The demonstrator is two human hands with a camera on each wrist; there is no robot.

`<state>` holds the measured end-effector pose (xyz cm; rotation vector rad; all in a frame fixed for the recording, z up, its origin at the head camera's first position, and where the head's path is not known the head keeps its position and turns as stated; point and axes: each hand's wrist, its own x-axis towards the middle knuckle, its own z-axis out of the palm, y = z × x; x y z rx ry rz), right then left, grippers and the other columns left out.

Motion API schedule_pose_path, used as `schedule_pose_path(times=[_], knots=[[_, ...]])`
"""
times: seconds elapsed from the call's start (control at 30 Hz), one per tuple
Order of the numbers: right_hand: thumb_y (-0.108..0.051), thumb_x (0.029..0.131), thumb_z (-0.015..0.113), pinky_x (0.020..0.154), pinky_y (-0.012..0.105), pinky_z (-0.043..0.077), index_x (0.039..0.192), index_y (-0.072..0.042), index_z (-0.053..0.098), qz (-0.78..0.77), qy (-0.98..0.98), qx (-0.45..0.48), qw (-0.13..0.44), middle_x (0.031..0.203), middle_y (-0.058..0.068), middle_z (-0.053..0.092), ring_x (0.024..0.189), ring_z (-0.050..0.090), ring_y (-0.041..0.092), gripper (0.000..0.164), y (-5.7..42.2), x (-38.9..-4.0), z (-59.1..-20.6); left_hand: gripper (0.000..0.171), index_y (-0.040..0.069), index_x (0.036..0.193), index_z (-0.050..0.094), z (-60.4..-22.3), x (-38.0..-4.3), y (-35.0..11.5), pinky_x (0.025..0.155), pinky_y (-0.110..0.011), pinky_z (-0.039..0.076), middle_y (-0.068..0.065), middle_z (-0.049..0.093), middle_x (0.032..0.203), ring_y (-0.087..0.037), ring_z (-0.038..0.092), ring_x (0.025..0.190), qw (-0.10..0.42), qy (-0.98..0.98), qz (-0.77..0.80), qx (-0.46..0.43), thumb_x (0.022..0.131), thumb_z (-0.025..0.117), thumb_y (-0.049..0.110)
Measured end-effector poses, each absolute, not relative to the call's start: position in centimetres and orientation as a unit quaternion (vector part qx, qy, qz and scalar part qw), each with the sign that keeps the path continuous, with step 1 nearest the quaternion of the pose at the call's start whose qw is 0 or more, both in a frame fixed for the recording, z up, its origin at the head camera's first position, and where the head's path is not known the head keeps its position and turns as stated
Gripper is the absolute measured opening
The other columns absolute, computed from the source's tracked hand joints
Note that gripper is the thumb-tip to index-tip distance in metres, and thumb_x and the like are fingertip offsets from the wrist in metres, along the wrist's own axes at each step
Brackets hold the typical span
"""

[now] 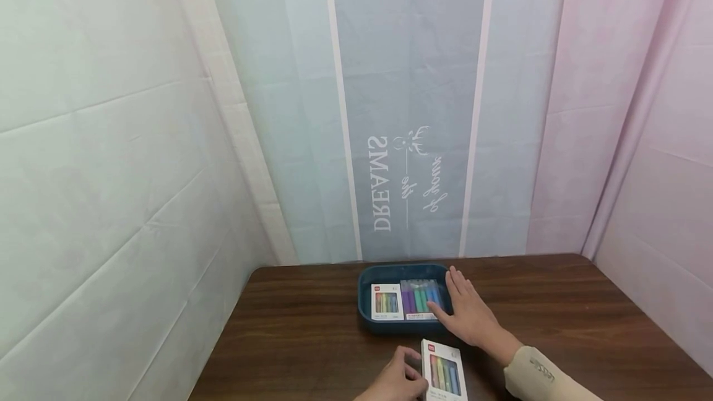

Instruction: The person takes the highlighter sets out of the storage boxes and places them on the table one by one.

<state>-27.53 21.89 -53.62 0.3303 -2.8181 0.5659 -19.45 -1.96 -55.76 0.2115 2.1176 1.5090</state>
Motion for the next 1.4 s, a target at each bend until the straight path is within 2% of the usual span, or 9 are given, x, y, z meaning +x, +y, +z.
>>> schedule_pose_path(times=[0.17, 0.4, 1.1, 1.4], knots=[[-0.061, 0.104, 0.061, 0.128, 0.064, 0.022, 0.161, 0.015, 0.030, 0.194, -0.967, 0.113, 0.118, 0.171, 0.034, 0.023, 0.159, 0.023, 0.050, 0.100, 21.9, -27.6, -53.5, 0.034, 0.015, 0.126, 0.053, -53.5, -18.5, -1.9, 0.085, -0.039, 0.058, -0.002, 0.068, 0.098, -0.018, 0.065, 0.086, 0.271, 0.791, 0.544, 0.069, 0.099, 0.073, 0.008], [-0.061, 0.103, 0.061, 0.128, 0.064, 0.022, 0.161, 0.015, 0.030, 0.192, -0.968, 0.113, 0.118, 0.171, 0.034, 0.023, 0.159, 0.024, 0.050, 0.100, 22.0, -27.8, -53.4, 0.041, 0.017, 0.129, 0.051, -53.2, -18.7, -1.6, 0.090, -0.042, 0.057, -0.001, 0.069, 0.100, -0.018, 0.066, 0.088, 0.290, 0.788, 0.539, 0.072, 0.098, 0.077, 0.010], [-0.063, 0.103, 0.061, 0.128, 0.063, 0.023, 0.161, 0.014, 0.031, 0.194, -0.970, 0.111, 0.097, 0.171, 0.033, 0.024, 0.159, 0.024, 0.050, 0.102, 22.3, -27.8, -52.2, 0.042, 0.015, 0.128, 0.051, -52.0, -18.4, -0.8, 0.087, -0.040, 0.056, -0.001, 0.070, 0.095, -0.018, 0.065, 0.085, 0.301, 0.782, 0.542, 0.063, 0.097, 0.080, 0.011], [-0.063, 0.103, 0.061, 0.128, 0.063, 0.022, 0.161, 0.014, 0.031, 0.200, -0.969, 0.113, 0.093, 0.171, 0.033, 0.024, 0.159, 0.024, 0.050, 0.101, 22.3, -27.8, -51.7, 0.038, 0.014, 0.124, 0.054, -51.6, -18.2, -0.8, 0.091, -0.045, 0.057, -0.001, 0.069, 0.095, -0.019, 0.064, 0.085, 0.305, 0.785, 0.535, 0.062, 0.097, 0.081, 0.011]])
